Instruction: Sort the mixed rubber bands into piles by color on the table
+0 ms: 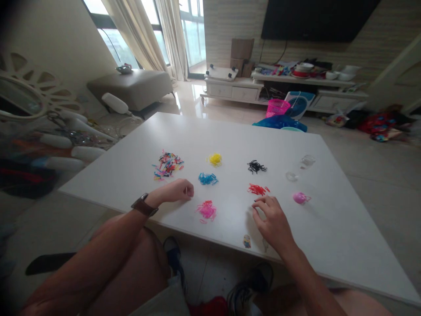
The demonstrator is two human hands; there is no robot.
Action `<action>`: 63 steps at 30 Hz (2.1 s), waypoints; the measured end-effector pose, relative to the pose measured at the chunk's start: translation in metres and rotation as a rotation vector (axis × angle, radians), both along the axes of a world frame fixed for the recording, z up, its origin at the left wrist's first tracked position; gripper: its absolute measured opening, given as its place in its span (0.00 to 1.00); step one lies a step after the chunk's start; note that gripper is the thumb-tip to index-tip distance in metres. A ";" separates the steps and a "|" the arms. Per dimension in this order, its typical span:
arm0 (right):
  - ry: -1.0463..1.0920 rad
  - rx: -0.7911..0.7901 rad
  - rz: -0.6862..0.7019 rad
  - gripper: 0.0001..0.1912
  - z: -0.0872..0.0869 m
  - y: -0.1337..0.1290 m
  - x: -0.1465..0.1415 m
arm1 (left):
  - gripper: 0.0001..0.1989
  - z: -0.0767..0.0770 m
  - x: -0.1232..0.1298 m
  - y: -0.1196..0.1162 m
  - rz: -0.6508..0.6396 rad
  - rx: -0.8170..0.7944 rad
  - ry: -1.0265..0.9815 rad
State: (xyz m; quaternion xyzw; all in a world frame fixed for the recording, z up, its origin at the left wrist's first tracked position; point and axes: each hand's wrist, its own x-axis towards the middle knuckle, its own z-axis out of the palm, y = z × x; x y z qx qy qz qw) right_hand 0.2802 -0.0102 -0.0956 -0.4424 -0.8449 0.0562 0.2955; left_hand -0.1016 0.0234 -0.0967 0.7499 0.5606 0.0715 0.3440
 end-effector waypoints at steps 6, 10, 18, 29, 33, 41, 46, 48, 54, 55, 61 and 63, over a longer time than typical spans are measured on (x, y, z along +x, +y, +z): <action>0.086 -0.222 0.029 0.05 -0.007 -0.005 -0.037 | 0.09 0.004 0.005 -0.008 -0.012 0.045 0.020; 0.318 -0.497 -0.004 0.07 -0.010 -0.001 -0.063 | 0.11 0.008 0.004 -0.008 0.005 0.070 -0.047; 0.775 -0.797 -0.074 0.18 -0.012 0.003 -0.083 | 0.09 0.016 0.010 0.007 0.118 -0.008 -0.480; 0.899 -0.759 -0.029 0.13 0.004 0.015 -0.129 | 0.11 0.002 0.047 0.005 0.205 -0.136 -0.967; 0.956 -0.803 -0.035 0.13 0.008 0.014 -0.141 | 0.12 0.000 0.054 0.003 0.180 -0.131 -0.969; 0.686 -0.576 -0.136 0.11 0.009 0.033 -0.128 | 0.17 -0.001 0.052 0.007 0.186 -0.109 -0.905; 0.445 -0.300 -0.359 0.14 0.009 0.106 -0.072 | 0.12 0.003 0.040 0.016 0.264 0.208 -0.615; 0.257 -0.217 -0.475 0.10 0.001 0.139 -0.048 | 0.09 0.006 0.034 0.019 0.283 0.321 -0.447; -0.085 -0.094 -0.470 0.13 -0.023 0.183 -0.014 | 0.11 0.020 -0.024 0.033 0.487 0.442 -0.204; -0.099 -0.044 -0.471 0.13 -0.023 0.183 -0.015 | 0.11 0.020 -0.040 0.036 0.548 0.442 -0.165; -0.068 0.031 -0.387 0.13 -0.018 0.168 -0.048 | 0.20 0.000 -0.095 0.047 0.518 0.281 0.052; -0.060 0.029 -0.348 0.12 -0.014 0.163 -0.063 | 0.16 -0.007 -0.093 0.049 0.523 0.246 0.051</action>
